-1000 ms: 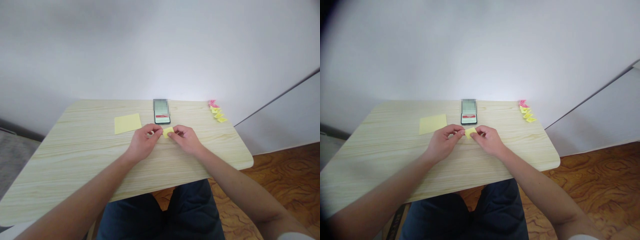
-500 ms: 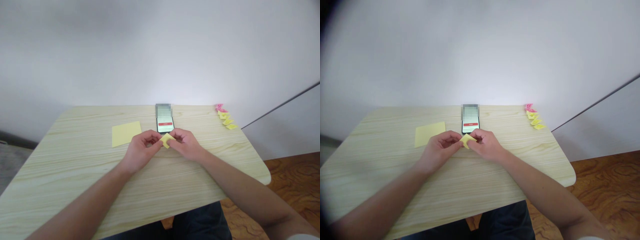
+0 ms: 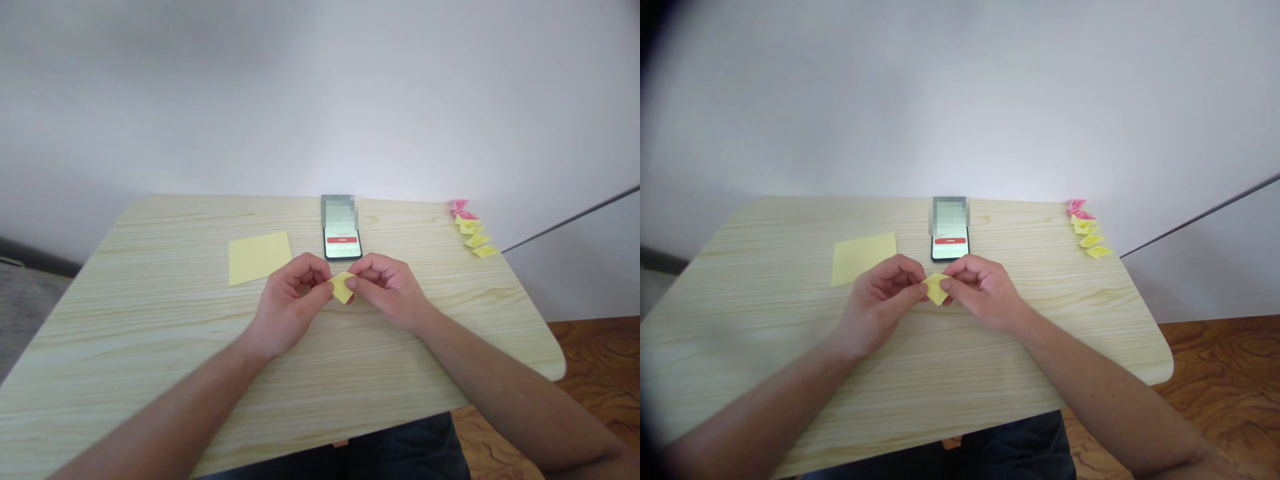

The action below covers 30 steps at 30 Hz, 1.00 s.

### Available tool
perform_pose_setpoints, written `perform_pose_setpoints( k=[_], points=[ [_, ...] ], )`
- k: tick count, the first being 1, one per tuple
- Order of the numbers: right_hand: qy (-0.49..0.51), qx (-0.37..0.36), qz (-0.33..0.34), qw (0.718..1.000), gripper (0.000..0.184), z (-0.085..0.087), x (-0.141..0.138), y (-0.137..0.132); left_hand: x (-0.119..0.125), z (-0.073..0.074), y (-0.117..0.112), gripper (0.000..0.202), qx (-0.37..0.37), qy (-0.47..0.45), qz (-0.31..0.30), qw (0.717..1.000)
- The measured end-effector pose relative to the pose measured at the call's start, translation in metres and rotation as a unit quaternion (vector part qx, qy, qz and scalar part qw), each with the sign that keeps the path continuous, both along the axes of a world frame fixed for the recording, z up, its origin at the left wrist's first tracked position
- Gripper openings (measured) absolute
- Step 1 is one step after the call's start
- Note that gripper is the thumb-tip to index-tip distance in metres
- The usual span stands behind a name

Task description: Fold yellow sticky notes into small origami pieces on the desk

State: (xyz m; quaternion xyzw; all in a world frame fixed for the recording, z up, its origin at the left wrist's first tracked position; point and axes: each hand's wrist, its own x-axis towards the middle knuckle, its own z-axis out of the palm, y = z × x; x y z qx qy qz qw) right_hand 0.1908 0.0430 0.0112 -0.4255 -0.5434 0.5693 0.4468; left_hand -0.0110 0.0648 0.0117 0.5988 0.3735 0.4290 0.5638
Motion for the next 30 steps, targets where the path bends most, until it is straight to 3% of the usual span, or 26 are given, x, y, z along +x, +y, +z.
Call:
perform_pose_setpoints(
  k=[17, 30],
  points=[
    [0.037, 0.043, -0.013, 0.998, 0.009, 0.0007, 0.0016, 0.0035, -0.0031, 0.0018, 0.0014, 0.004, 0.016, -0.055, -0.007, 0.998],
    [0.099, 0.018, 0.015, 0.995, 0.009, 0.0017, 0.0043, 0.0065, -0.0057, -0.0001, 0.0017, 0.005, -0.007, -0.071, -0.006, 0.997]
  ],
)
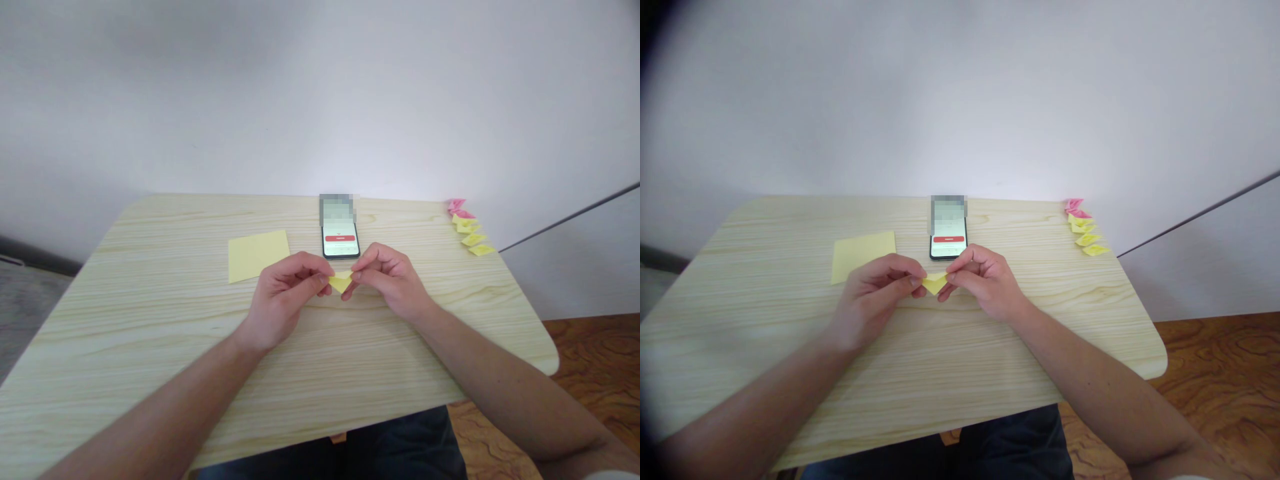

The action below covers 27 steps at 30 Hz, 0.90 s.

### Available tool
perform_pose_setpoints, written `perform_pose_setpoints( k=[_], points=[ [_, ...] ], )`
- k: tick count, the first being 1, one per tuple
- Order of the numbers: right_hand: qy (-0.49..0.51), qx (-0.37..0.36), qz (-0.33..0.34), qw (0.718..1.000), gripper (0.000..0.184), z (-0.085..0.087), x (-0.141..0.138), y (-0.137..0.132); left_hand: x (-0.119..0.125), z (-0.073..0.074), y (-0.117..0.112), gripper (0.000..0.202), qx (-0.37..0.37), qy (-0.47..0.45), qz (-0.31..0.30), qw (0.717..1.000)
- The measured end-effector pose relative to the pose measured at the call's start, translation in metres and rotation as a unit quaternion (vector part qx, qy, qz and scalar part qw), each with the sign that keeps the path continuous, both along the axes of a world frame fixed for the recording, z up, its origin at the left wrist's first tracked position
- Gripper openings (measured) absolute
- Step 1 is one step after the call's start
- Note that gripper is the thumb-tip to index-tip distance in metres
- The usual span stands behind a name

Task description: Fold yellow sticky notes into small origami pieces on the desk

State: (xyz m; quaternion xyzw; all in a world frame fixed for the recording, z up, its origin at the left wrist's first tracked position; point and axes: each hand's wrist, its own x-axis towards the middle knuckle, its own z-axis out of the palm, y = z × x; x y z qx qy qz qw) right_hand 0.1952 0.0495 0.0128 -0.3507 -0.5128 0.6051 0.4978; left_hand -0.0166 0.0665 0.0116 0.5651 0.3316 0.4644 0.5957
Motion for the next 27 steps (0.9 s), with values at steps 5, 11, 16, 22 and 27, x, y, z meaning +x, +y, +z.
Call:
perform_pose_setpoints(
  k=[5, 11, 16, 22, 27],
  points=[
    [0.012, -0.053, 0.025, 0.998, 0.009, -0.0004, 0.0012, 0.003, -0.0005, 0.0013, -0.001, 0.006, 0.009, 0.033, 0.026, 0.999],
    [0.015, -0.086, 0.052, 0.995, 0.019, -0.0038, 0.0004, 0.0056, 0.0004, 0.0072, -0.0029, 0.006, 0.032, 0.056, 0.049, 0.997],
    [0.001, -0.089, 0.053, 0.995, 0.021, -0.0034, 0.0002, 0.0053, 0.0001, 0.0059, -0.0021, 0.005, 0.034, 0.053, 0.047, 0.997],
    [-0.002, -0.086, 0.052, 0.995, 0.02, -0.0035, 0.0005, 0.0048, -0.0012, 0.0022, -0.0014, 0.005, 0.019, 0.023, 0.028, 0.999],
    [-0.005, -0.07, 0.044, 0.997, 0.017, -0.0061, 0.0006, 0.0052, -0.0018, 0.0017, -0.0016, 0.006, 0.016, 0.016, 0.012, 1.0]
  ],
)
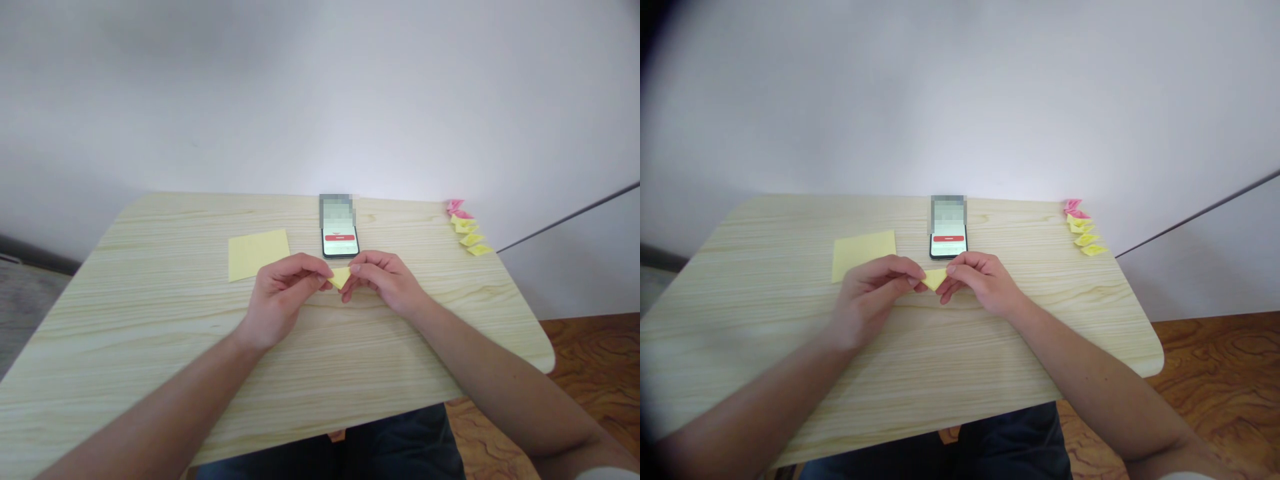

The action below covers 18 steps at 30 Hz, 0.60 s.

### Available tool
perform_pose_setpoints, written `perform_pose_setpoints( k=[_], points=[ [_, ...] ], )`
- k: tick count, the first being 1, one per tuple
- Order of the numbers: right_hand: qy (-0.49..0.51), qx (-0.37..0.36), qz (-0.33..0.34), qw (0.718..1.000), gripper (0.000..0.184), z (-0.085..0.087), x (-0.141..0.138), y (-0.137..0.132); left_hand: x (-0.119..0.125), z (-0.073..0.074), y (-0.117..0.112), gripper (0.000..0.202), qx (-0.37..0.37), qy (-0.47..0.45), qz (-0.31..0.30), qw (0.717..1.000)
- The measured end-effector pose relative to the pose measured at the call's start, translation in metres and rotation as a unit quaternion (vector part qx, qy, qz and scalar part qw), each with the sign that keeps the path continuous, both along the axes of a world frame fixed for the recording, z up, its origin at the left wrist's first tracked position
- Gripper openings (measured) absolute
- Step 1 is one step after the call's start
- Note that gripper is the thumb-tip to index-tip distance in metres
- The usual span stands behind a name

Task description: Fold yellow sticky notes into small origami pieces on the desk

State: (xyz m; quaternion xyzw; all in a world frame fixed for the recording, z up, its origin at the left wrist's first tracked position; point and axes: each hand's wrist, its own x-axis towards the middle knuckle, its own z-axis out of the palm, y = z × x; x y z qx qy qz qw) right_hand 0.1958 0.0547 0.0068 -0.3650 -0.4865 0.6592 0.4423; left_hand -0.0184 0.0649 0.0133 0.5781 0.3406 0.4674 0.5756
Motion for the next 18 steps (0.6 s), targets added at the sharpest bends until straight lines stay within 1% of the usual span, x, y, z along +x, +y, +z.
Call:
perform_pose_setpoints(
  k=[2, 5, 9, 11, 14, 18],
  points=[
    [-0.015, 0.012, -0.007, 1.0, 0.017, 0.001, 0.0, -0.001, 0.0, 0.0, 0.0, 0.006, 0.001, 0.005, 0.001, 1.0],
    [-0.067, 0.051, -0.027, 0.996, 0.019, 0.004, -0.001, -0.004, -0.001, 0.001, -0.001, 0.007, 0.004, 0.014, 0.001, 1.0],
    [-0.141, 0.119, -0.066, 0.981, 0.02, 0.008, -0.002, -0.009, -0.001, -0.001, -0.002, 0.009, 0.037, 0.048, 0.015, 0.998],
    [-0.164, 0.145, -0.081, 0.973, 0.019, 0.009, -0.002, -0.011, 0.0, -0.004, -0.002, 0.017, 0.052, 0.053, 0.026, 0.997],
    [-0.201, 0.18, -0.093, 0.959, 0.019, 0.009, -0.002, -0.013, 0.0, -0.006, -0.001, 0.029, 0.035, 0.048, 0.022, 0.998],
    [-0.25, 0.229, -0.102, 0.935, 0.021, 0.012, 0.0, -0.013, -0.001, -0.005, 0.001, 0.023, 0.01, 0.073, 0.01, 0.997]
  ],
)
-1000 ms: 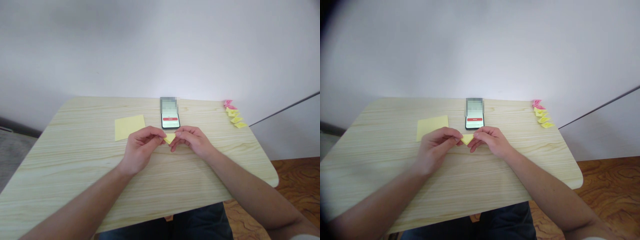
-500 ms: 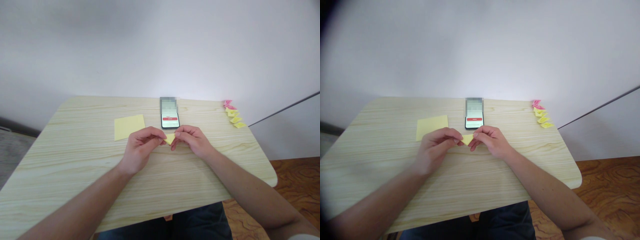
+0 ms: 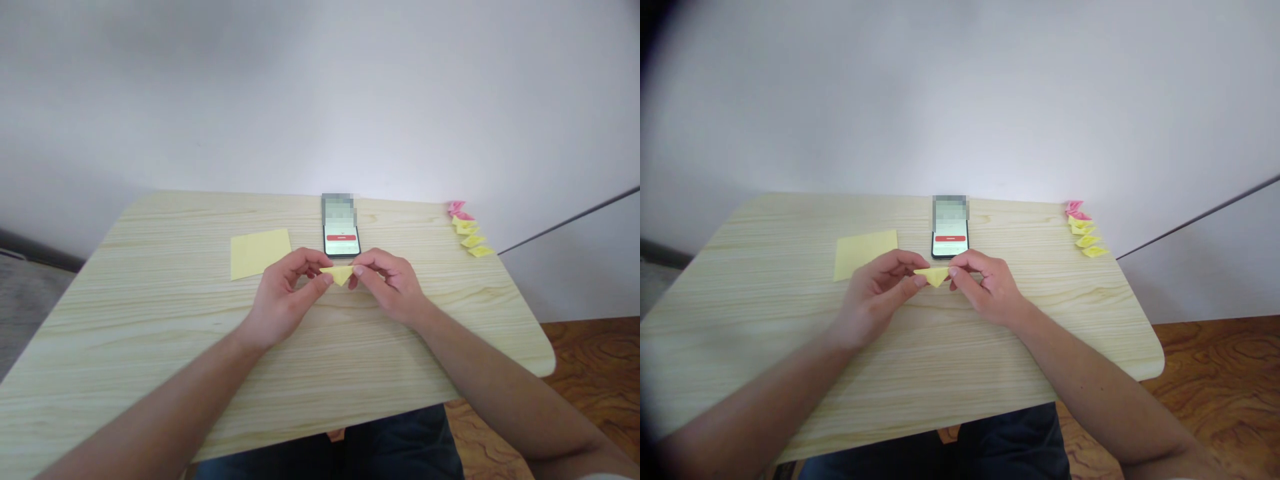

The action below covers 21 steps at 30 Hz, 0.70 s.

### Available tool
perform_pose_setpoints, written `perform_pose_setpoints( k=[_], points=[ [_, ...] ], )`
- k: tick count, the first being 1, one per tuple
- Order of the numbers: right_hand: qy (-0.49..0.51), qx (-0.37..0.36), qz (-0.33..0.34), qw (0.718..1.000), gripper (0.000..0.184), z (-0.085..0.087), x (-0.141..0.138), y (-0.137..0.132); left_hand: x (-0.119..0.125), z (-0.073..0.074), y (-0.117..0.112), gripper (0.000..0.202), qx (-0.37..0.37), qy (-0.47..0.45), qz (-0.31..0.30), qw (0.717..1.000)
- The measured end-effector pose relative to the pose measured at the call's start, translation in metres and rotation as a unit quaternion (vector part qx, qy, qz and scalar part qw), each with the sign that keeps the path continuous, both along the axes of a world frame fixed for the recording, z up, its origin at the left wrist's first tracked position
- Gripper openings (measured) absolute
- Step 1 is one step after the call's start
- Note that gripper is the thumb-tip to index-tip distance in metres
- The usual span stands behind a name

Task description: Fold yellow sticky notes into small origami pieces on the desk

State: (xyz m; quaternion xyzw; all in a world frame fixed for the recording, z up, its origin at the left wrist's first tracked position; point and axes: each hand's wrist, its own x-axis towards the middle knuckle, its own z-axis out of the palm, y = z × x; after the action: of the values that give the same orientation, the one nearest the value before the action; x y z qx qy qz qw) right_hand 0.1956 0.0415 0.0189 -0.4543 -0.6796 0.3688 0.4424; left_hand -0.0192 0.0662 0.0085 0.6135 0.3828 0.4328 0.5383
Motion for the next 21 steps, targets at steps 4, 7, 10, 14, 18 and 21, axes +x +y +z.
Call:
perform_pose_setpoints(
  k=[4, 7, 10, 14, 18, 21],
  points=[
    [-0.031, 0.018, -0.002, 0.999, 0.021, 0.0019, 0.0023, 0.0003, -0.0002, 0.0037, 0.0002, 0.02, 0.002, 0.021, 0.017, 1.0],
    [-0.034, 0.002, -0.006, 0.999, 0.02, -0.0002, 0.0028, 0.001, 0.0005, 0.0038, -0.0005, 0.018, 0.025, 0.037, 0.033, 0.998],
    [-0.014, -0.014, -0.005, 1.0, 0.023, -0.0028, 0.0003, 0.002, 0.0013, 0.0011, -0.0013, 0.016, 0.058, 0.053, 0.023, 0.997],
    [-0.011, 0.011, 0.009, 1.0, 0.019, -0.0019, -0.0042, 0.0029, 0.0027, -0.0011, -0.0032, 0.014, 0.093, 0.07, -0.005, 0.993],
    [-0.023, 0.039, 0.013, 0.999, 0.013, 0.0013, -0.0044, 0.0034, 0.0037, 0.0008, -0.0045, 0.014, 0.104, 0.087, -0.015, 0.991],
    [-0.028, 0.049, 0.016, 0.998, 0.011, 0.0017, -0.003, 0.0039, 0.0035, 0.0018, -0.0043, 0.014, 0.109, 0.094, -0.016, 0.989]
  ],
)
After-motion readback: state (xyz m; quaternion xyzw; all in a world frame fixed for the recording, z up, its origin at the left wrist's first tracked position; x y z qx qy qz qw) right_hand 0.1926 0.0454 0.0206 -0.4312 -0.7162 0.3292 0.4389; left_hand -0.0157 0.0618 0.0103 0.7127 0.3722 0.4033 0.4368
